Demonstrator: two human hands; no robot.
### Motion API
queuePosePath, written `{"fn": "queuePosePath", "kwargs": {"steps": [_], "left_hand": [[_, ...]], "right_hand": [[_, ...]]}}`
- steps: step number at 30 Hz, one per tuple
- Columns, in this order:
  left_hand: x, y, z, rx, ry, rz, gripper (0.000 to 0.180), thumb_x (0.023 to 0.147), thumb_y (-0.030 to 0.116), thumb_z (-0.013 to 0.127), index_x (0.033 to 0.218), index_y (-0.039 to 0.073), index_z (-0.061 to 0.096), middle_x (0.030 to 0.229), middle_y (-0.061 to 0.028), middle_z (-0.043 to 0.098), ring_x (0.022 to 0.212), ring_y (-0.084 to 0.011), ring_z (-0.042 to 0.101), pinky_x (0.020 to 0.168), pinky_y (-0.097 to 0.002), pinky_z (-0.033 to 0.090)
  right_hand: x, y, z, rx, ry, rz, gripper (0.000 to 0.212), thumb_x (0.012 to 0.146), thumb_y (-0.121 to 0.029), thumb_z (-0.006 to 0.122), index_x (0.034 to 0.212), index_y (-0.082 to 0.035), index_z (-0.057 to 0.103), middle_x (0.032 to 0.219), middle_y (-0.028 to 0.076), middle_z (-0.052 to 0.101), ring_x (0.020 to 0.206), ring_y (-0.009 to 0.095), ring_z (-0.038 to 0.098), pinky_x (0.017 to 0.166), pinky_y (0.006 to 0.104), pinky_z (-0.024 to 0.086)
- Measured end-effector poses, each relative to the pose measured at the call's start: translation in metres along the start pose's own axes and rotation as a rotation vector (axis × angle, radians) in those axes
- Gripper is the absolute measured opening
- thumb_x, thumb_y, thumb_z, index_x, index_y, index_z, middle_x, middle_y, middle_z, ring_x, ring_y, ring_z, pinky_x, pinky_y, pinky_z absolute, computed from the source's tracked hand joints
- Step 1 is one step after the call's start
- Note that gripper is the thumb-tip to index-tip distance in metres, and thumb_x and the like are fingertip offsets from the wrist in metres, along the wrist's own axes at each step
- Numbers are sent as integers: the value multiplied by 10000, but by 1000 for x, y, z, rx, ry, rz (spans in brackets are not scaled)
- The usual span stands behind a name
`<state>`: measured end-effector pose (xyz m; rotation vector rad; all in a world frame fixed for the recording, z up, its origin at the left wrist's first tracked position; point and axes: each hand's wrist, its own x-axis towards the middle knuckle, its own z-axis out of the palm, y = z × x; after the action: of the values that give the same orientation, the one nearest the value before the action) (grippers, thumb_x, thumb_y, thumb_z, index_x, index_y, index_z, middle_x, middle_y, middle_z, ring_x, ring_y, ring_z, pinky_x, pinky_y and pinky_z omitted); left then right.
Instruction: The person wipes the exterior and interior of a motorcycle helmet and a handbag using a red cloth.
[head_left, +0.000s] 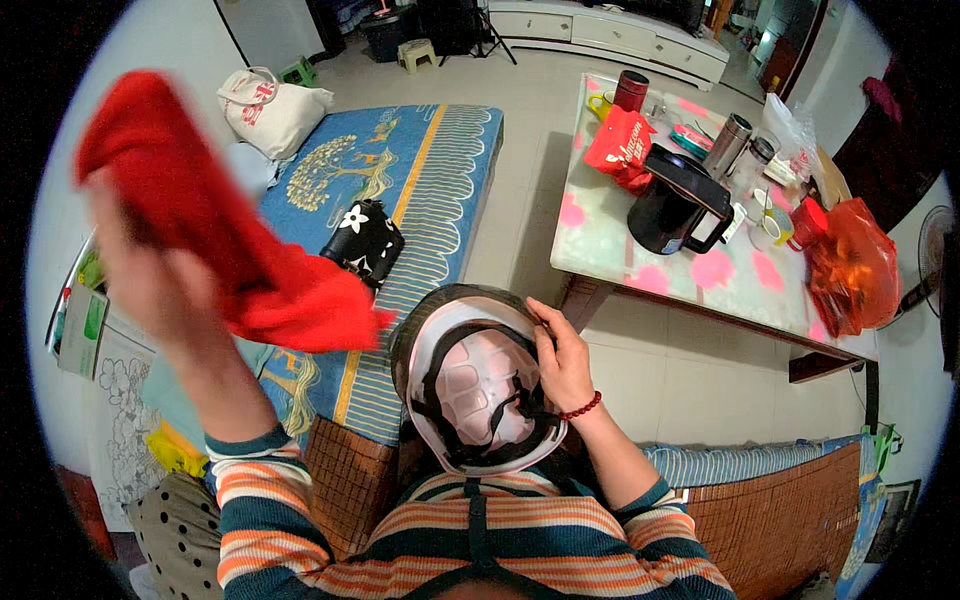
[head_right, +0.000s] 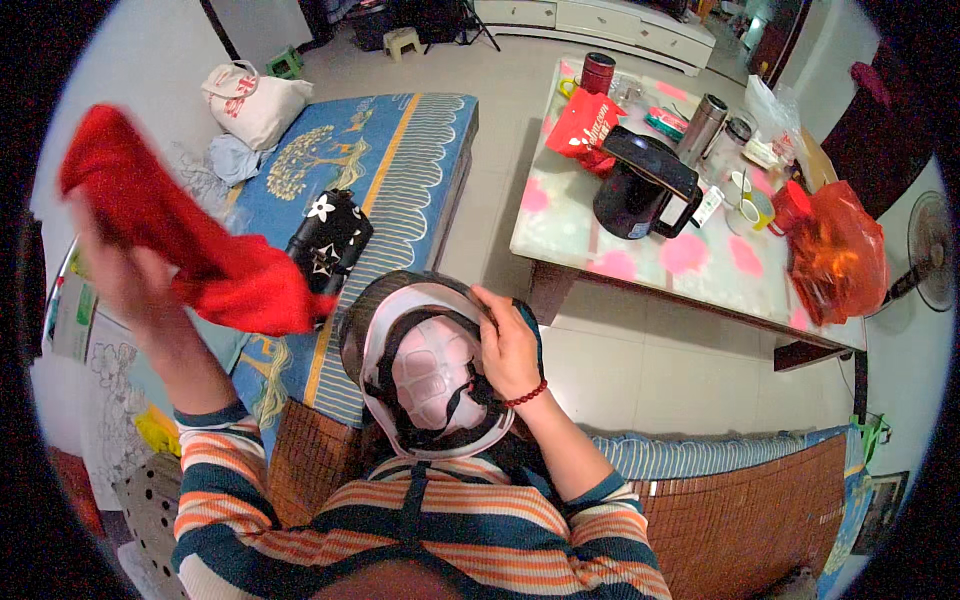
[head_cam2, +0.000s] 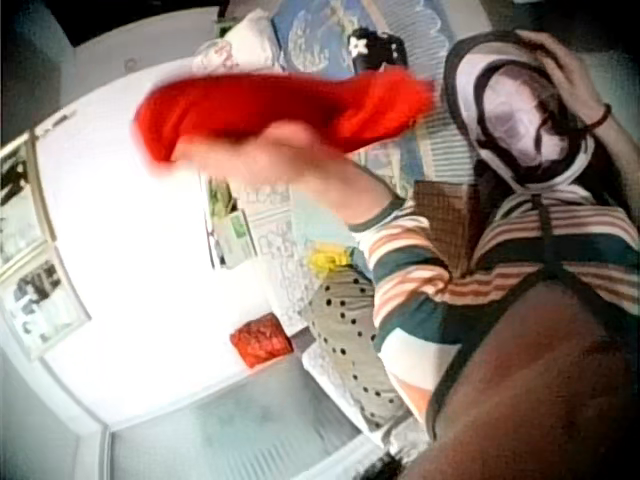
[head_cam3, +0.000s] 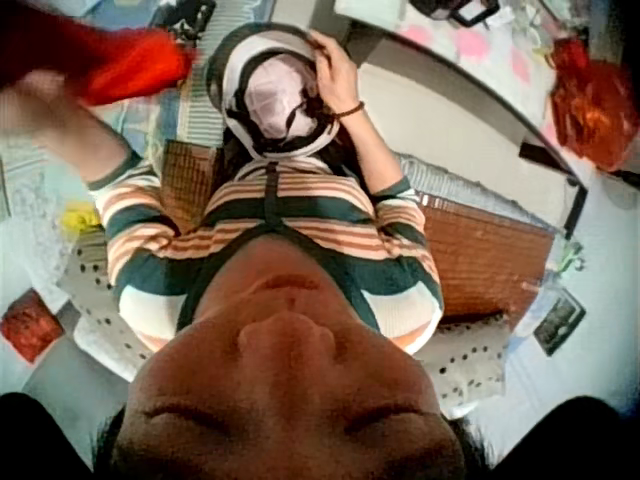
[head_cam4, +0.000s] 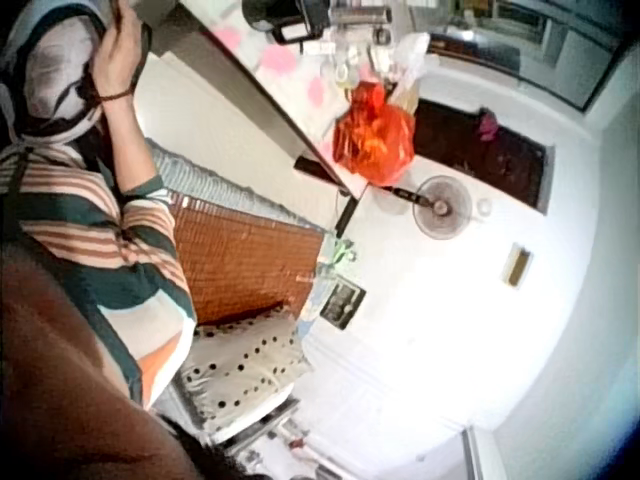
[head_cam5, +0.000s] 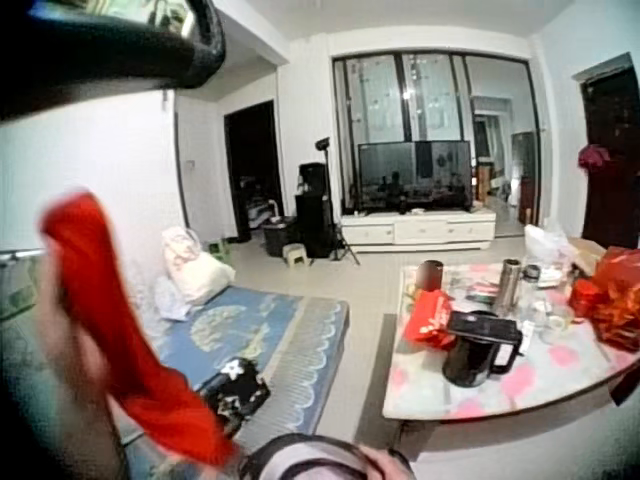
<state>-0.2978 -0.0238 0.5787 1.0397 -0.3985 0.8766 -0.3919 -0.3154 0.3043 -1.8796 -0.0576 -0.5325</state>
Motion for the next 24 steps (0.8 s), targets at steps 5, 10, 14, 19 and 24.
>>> {"fn": "queuePosePath", "kwargs": {"steps": [5, 10, 14, 19, 24], "left_hand": [[-93, -44, 30, 349, -1450, -397, 409, 924, 264, 611, 1299, 105, 568, 1318, -156, 560, 1276, -330, 464, 1084, -464, 333], [-137, -100, 7, 912, -1484, -28, 457, 917, 206, 589, 1350, 86, 509, 1399, -171, 499, 1304, -376, 446, 1090, -470, 330], [-144, -117, -9, 857, -1463, -197, 386, 906, 178, 594, 1265, 43, 553, 1207, -207, 609, 1111, -378, 585, 932, -418, 476], [-149, -122, -2, 1268, -1461, -252, 281, 892, 143, 599, 1153, 41, 611, 1018, -206, 665, 952, -376, 643, 806, -430, 524], [-148, -121, -23, 1040, -1326, -253, 234, 887, 110, 558, 1092, 13, 615, 996, -230, 657, 927, -404, 628, 799, -466, 510]], "right_hand": [[2, -5, 1, 22, -19, -1, 328, 903, -12, 511, 1225, -28, 574, 1118, 189, 634, 1015, 364, 612, 875, 388, 483], [-3, 4, -4, 14, -29, 22, 326, 863, 0, 493, 1177, -32, 573, 1138, 213, 605, 1088, 399, 569, 922, 415, 457], [-2, -5, -3, 11, -11, -25, 298, 874, 0, 501, 1164, -22, 569, 1132, 209, 609, 1091, 393, 569, 921, 400, 459], [-6, -1, -5, -57, -3, 12, 285, 922, -47, 527, 1199, -3, 574, 1134, 198, 629, 1082, 360, 598, 916, 376, 470], [-4, -6, -3, -68, -9, -10, 303, 919, -25, 522, 1216, 2, 576, 1107, 205, 636, 1024, 355, 623, 881, 374, 490]]}}
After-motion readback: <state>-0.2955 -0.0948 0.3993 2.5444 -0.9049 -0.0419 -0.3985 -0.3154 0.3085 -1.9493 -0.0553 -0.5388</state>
